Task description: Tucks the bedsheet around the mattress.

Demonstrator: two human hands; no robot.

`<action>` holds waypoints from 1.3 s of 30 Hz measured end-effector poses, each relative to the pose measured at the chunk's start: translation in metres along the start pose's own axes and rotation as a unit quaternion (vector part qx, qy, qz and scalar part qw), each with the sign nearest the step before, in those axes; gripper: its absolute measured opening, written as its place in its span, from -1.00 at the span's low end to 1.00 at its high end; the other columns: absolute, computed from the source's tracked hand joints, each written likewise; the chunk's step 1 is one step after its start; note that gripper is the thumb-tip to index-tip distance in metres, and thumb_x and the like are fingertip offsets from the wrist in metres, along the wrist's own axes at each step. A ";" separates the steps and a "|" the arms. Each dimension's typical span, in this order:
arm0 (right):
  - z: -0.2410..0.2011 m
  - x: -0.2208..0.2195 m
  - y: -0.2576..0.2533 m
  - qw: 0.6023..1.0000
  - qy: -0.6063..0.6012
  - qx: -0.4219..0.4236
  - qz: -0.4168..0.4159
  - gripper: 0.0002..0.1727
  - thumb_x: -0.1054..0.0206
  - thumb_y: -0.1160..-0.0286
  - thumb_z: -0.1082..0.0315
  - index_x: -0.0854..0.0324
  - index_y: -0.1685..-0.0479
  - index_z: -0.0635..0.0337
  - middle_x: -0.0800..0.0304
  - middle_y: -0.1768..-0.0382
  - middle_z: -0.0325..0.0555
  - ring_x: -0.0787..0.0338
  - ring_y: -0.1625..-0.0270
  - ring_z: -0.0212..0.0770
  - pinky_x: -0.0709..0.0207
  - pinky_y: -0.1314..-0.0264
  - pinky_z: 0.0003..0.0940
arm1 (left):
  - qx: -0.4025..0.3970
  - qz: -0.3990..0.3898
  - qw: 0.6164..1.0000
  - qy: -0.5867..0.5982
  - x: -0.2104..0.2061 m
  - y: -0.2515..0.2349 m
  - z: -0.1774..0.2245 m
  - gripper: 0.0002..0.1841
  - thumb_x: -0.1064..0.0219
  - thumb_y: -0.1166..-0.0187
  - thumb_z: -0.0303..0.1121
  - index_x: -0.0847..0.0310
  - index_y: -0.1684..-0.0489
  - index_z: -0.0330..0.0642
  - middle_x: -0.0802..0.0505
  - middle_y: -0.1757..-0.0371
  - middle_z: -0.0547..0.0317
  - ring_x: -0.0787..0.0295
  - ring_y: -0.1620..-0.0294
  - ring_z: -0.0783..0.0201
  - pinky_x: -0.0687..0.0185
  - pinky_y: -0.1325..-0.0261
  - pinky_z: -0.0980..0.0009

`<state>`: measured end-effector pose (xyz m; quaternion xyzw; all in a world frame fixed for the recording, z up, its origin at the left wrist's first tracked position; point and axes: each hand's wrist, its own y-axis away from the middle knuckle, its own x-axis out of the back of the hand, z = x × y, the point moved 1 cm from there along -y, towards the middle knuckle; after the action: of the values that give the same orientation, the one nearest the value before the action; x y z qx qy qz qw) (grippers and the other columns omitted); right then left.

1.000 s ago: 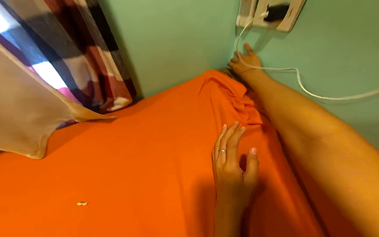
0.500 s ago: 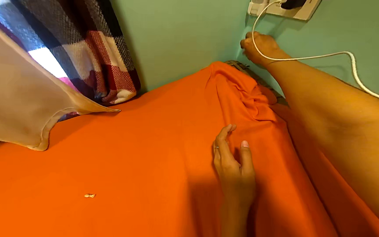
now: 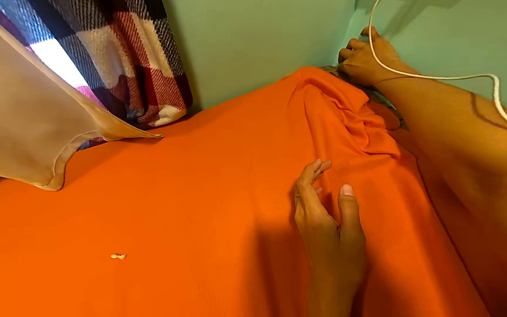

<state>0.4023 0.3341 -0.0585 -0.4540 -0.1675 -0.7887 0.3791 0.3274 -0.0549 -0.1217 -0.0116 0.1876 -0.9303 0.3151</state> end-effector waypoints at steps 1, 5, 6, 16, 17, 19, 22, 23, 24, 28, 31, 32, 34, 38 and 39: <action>0.000 -0.002 -0.001 1.000 -0.008 -0.006 0.001 -0.79 -0.20 -0.58 0.62 -0.75 0.03 0.35 -0.75 -0.19 0.20 -0.58 -0.45 0.30 0.02 -0.69 0.37 | 0.006 0.000 1.000 0.000 0.000 0.001 0.000 -0.55 -0.22 -0.64 -0.46 -0.39 -0.47 -0.49 -0.72 -0.38 -0.15 -0.68 -0.39 0.20 -0.67 -0.36 0.36; -0.001 0.002 -0.009 0.999 -0.023 -0.032 0.019 -0.78 -0.17 -0.57 0.66 -0.73 0.04 0.40 -0.77 -0.09 0.30 -0.62 -0.36 0.38 -0.13 -0.53 0.40 | 0.020 -0.003 1.000 0.017 0.001 0.002 -0.001 -0.53 -0.20 -0.66 -0.44 -0.36 -0.52 -0.43 -0.71 -0.41 -0.11 -0.68 -0.40 0.21 -0.68 -0.35 0.36; -0.001 0.006 -0.011 0.998 -0.037 -0.043 0.022 -0.78 -0.17 -0.58 0.66 -0.73 0.03 0.39 -0.77 -0.06 0.33 -0.63 -0.33 0.39 -0.16 -0.50 0.40 | 0.021 -0.005 1.000 0.020 0.001 0.002 -0.001 -0.53 -0.20 -0.66 -0.43 -0.36 -0.51 -0.43 -0.70 -0.41 -0.12 -0.67 -0.40 0.21 -0.67 -0.35 0.37; -0.004 0.043 -0.040 0.860 -0.445 -0.237 0.072 -0.66 -0.43 -0.37 0.63 -0.68 -0.16 0.46 -0.73 -0.18 0.37 -0.74 -0.25 0.26 -0.54 -0.40 0.19 | 0.030 -0.014 0.999 0.022 0.002 0.003 -0.001 -0.51 -0.19 -0.68 -0.40 -0.32 -0.54 -0.45 -0.72 -0.39 -0.14 -0.66 -0.42 0.18 -0.65 -0.37 0.34; 0.001 0.045 -0.043 0.833 -0.481 -0.255 0.098 -0.67 -0.43 -0.34 0.65 -0.63 -0.12 0.51 -0.78 -0.09 0.28 -0.78 -0.17 0.12 -0.56 -0.37 0.04 | 0.032 -0.013 0.999 0.022 0.001 0.003 -0.002 -0.51 -0.19 -0.68 -0.39 -0.31 -0.54 -0.45 -0.72 -0.39 -0.13 -0.66 -0.42 0.18 -0.65 -0.37 0.34; 0.015 0.043 -0.055 0.813 -0.507 -0.260 0.118 -0.74 -0.29 -0.39 0.64 -0.66 -0.05 0.50 -0.84 0.00 0.14 -0.81 -0.08 -0.11 -0.58 -0.34 -0.17 | 0.036 -0.017 0.999 0.023 0.001 0.003 -0.003 -0.51 -0.19 -0.68 -0.39 -0.31 -0.55 -0.44 -0.71 -0.40 -0.13 -0.65 -0.42 0.18 -0.66 -0.36 0.34; 0.016 0.049 -0.042 0.851 -0.453 -0.257 0.069 -0.70 -0.22 -0.52 0.56 -0.70 -0.16 0.41 -0.76 -0.16 0.27 -0.75 -0.23 0.09 -0.50 -0.41 0.05 | 0.041 -0.016 0.999 0.032 -0.001 0.003 -0.002 -0.52 -0.20 -0.67 -0.43 -0.32 -0.53 -0.44 -0.71 -0.39 -0.14 -0.66 -0.42 0.19 -0.68 -0.34 0.37; 0.012 0.052 -0.037 0.869 -0.421 -0.252 0.060 -0.67 -0.23 -0.54 0.49 -0.68 -0.22 0.42 -0.71 -0.24 0.39 -0.69 -0.34 0.27 -0.46 -0.44 0.24 | 0.041 -0.012 0.999 0.032 -0.001 0.002 -0.002 -0.52 -0.20 -0.67 -0.43 -0.32 -0.52 -0.45 -0.71 -0.39 -0.15 -0.66 -0.43 0.18 -0.68 -0.34 0.36; 0.006 0.052 -0.032 0.880 -0.399 -0.251 0.057 -0.61 -0.24 -0.56 0.41 -0.63 -0.27 0.50 -0.62 -0.31 0.54 -0.56 -0.46 0.46 -0.34 -0.47 0.41 | 0.043 -0.008 0.999 0.030 0.000 0.002 -0.001 -0.52 -0.20 -0.67 -0.43 -0.32 -0.53 -0.46 -0.71 -0.39 -0.16 -0.66 -0.42 0.18 -0.68 -0.35 0.36; -0.023 0.042 -0.020 0.864 -0.398 -0.309 0.008 -0.17 -0.44 -0.54 0.00 -0.37 -0.42 0.69 -0.30 -0.52 0.69 -0.39 -0.58 0.54 -0.26 -0.50 0.49 | 0.053 -0.010 0.998 0.024 -0.001 0.003 -0.002 -0.51 -0.19 -0.67 -0.41 -0.31 -0.55 -0.43 -0.72 -0.38 -0.14 -0.67 -0.40 0.21 -0.67 -0.33 0.38; -0.036 0.018 -0.026 0.844 -0.423 -0.328 0.041 -0.41 -0.42 -0.55 0.13 -0.55 -0.31 0.51 -0.49 -0.42 0.57 -0.52 -0.49 0.49 -0.37 -0.40 0.49 | 0.053 -0.017 0.998 0.016 -0.001 0.003 -0.002 -0.52 -0.19 -0.68 -0.42 -0.31 -0.54 -0.44 -0.74 -0.35 -0.12 -0.68 -0.40 0.21 -0.67 -0.35 0.38; -0.039 0.011 -0.029 0.839 -0.436 -0.317 0.069 -0.52 -0.35 -0.60 0.22 -0.59 -0.31 0.46 -0.56 -0.38 0.51 -0.53 -0.49 0.46 -0.37 -0.43 0.45 | 0.050 -0.017 0.999 0.012 -0.001 0.003 -0.002 -0.52 -0.19 -0.67 -0.42 -0.32 -0.53 -0.45 -0.74 -0.34 -0.12 -0.69 -0.40 0.21 -0.68 -0.35 0.38; -0.045 -0.003 -0.032 0.829 -0.458 -0.296 0.127 -0.60 -0.22 -0.69 0.32 -0.58 -0.34 0.44 -0.65 -0.33 0.44 -0.57 -0.49 0.41 -0.35 -0.50 0.36 | 0.050 -0.017 0.999 0.007 0.000 0.002 -0.003 -0.51 -0.19 -0.66 -0.43 -0.31 -0.54 -0.46 -0.74 -0.34 -0.13 -0.69 -0.39 0.21 -0.67 -0.36 0.37; -0.049 -0.013 -0.023 0.764 -0.508 -0.329 0.224 -0.55 -0.08 -0.76 0.30 -0.47 -0.53 0.31 -0.59 -0.47 0.27 -0.52 -0.58 0.17 -0.29 -0.66 0.02 | 0.060 -0.015 0.998 -0.001 -0.001 0.002 -0.003 -0.52 -0.20 -0.67 -0.44 -0.32 -0.54 -0.45 -0.74 -0.34 -0.13 -0.70 -0.36 0.23 -0.68 -0.34 0.39; -0.050 -0.014 -0.021 0.752 -0.510 -0.329 0.257 -0.56 -0.07 -0.75 0.31 -0.49 -0.50 0.31 -0.63 -0.42 0.23 -0.61 -0.49 0.07 -0.37 -0.60 -0.08 | 0.060 -0.015 0.998 -0.004 -0.002 0.002 -0.004 -0.52 -0.20 -0.67 -0.44 -0.32 -0.54 -0.44 -0.74 -0.33 -0.13 -0.71 -0.36 0.23 -0.68 -0.34 0.39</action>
<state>0.3615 0.3237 -0.0946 -0.9115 0.0563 -0.3195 0.2528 0.3295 -0.0540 -0.1255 0.0012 0.1304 -0.9443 0.3022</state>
